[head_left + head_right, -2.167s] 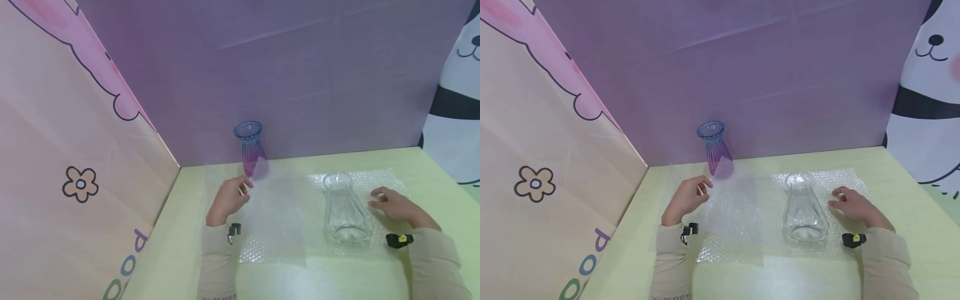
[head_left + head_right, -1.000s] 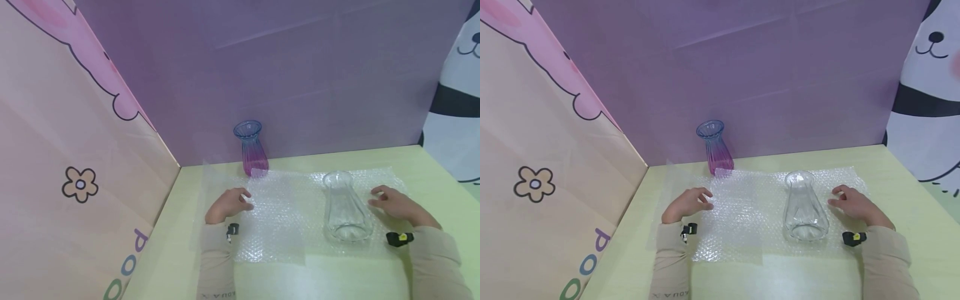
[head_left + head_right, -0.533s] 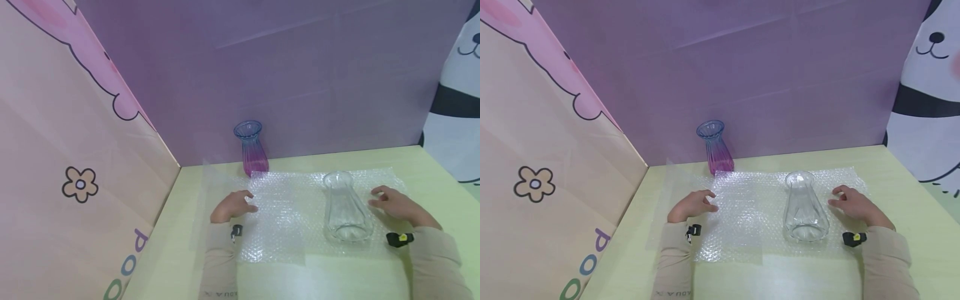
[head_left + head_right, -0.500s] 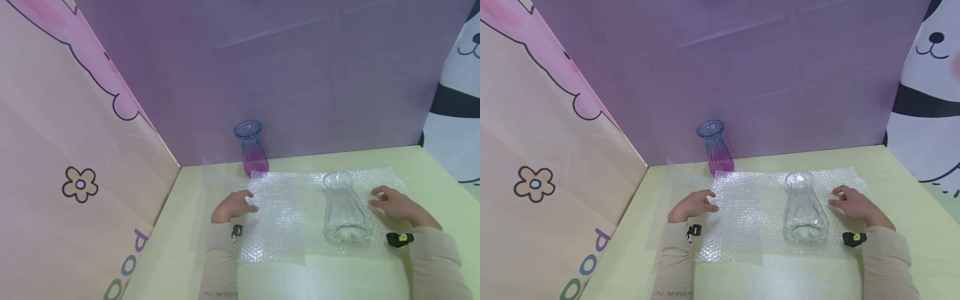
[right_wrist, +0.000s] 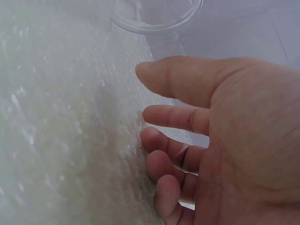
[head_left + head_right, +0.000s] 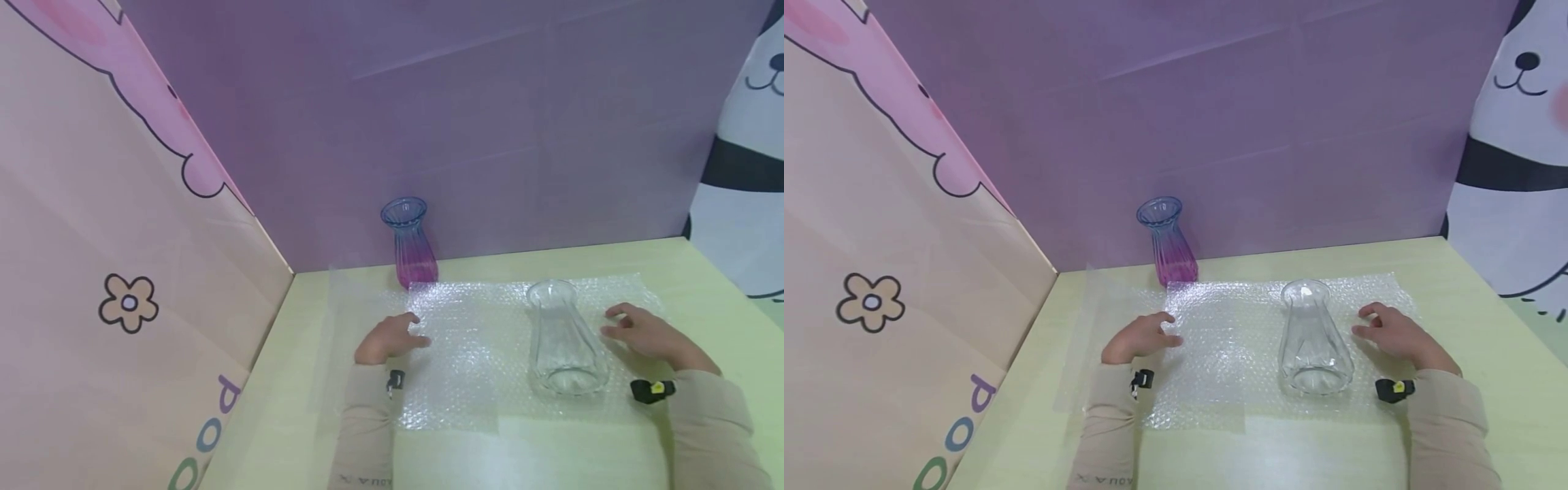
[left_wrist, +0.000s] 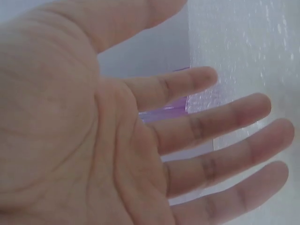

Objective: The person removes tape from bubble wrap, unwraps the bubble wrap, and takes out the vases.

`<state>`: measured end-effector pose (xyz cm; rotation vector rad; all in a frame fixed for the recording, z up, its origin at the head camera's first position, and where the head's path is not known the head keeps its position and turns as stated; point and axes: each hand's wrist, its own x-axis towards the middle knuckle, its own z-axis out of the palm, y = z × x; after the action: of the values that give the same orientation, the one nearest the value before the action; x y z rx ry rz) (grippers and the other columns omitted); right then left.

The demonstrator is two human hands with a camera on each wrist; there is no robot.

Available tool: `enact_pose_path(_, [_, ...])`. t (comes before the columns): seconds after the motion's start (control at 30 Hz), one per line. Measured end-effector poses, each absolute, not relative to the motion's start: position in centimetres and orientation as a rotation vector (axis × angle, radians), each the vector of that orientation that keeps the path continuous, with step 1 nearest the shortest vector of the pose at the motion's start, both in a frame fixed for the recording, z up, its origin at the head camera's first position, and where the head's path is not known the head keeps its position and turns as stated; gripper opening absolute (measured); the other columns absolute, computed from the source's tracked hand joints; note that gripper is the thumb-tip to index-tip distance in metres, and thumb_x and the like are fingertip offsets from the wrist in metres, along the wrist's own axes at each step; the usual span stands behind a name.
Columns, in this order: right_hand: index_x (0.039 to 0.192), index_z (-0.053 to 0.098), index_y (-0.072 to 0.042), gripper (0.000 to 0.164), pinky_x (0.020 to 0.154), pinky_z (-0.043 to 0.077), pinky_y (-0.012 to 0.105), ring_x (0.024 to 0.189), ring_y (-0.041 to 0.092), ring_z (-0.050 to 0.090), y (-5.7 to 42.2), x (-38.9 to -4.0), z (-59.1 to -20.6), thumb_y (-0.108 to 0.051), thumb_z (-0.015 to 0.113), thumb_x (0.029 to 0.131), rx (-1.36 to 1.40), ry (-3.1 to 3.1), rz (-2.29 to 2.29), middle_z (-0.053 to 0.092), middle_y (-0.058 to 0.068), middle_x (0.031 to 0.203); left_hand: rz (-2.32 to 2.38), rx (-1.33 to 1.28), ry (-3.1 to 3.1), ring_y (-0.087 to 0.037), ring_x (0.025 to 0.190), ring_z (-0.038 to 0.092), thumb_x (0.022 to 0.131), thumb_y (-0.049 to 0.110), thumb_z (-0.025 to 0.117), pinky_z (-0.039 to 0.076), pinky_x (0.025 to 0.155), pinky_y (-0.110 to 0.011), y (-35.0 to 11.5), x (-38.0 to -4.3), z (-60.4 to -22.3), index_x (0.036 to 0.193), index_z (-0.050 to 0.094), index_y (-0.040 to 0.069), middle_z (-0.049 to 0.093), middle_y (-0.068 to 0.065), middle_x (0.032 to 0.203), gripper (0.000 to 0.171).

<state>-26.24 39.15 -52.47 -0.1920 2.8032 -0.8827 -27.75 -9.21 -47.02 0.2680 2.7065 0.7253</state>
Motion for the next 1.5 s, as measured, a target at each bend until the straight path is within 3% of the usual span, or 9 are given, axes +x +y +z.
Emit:
enact_pose_path(0.53, [0.135,0.046,0.012,0.055,0.082,0.055,0.056,0.104,0.048,0.061,39.3,-26.3,-52.7,-0.034,0.056,0.105,-0.19,2.8,-0.906,0.058,0.04,0.119,0.656,0.406,2.741,-0.032,0.124,0.062,0.092,0.044,0.071,0.054,0.103,-0.047,-6.9,-27.8,-48.2,0.139,0.061,0.01,0.065,-0.013,0.138,0.058])
enact_pose_path(0.77, [0.135,0.046,0.012,0.056,0.082,0.055,0.056,0.104,0.048,0.061,39.4,-26.5,-53.0,-0.034,0.056,0.105,-0.192,2.803,-0.902,0.059,0.039,0.119,0.586,0.44,2.768,-0.039,0.125,0.054,0.09,0.043,0.073,0.055,0.098,-0.053,-5.4,-27.4,-48.6,0.138,0.061,0.012,0.057,-0.02,0.133,0.059])
enact_pose_path(0.97, [0.135,0.046,0.011,0.056,0.083,0.055,0.057,0.104,0.048,0.062,39.4,-26.5,-52.9,-0.035,0.056,0.105,-0.197,2.809,-0.9,0.059,0.039,0.119,0.52,0.442,2.783,-0.036,0.12,0.051,0.09,0.046,0.073,0.058,0.092,-0.052,-4.1,-27.0,-48.7,0.139,0.059,0.015,0.053,-0.019,0.132,0.06])
enact_pose_path(1.13, [0.133,0.047,0.012,0.054,0.081,0.055,0.056,0.102,0.047,0.062,39.3,-26.4,-52.9,-0.033,0.057,0.105,-0.198,2.811,-0.9,0.059,0.039,0.117,0.472,0.435,2.813,-0.036,0.124,0.05,0.087,0.047,0.076,0.053,0.098,-0.057,-3.6,-26.6,-48.5,0.138,0.061,0.018,0.053,-0.016,0.137,0.06])
enact_pose_path(1.3, [0.134,0.047,0.012,0.054,0.081,0.055,0.053,0.103,0.046,0.062,39.4,-26.5,-52.9,-0.034,0.056,0.105,-0.193,2.814,-0.893,0.059,0.038,0.118,0.46,0.461,2.817,-0.041,0.14,0.041,0.08,0.048,0.083,0.042,0.109,-0.068,-3.4,-26.5,-48.4,0.143,0.057,0.02,0.045,-0.016,0.151,0.074])
enact_pose_path(1.5, [0.135,0.046,0.012,0.055,0.081,0.055,0.054,0.103,0.046,0.061,39.4,-26.5,-52.9,-0.033,0.056,0.105,-0.19,2.809,-0.896,0.058,0.039,0.119,0.44,0.512,2.827,-0.045,0.149,0.031,0.069,0.052,0.09,0.034,0.112,-0.075,-3.1,-26.7,-49.2,0.152,0.048,0.024,0.032,-0.013,0.163,0.097])
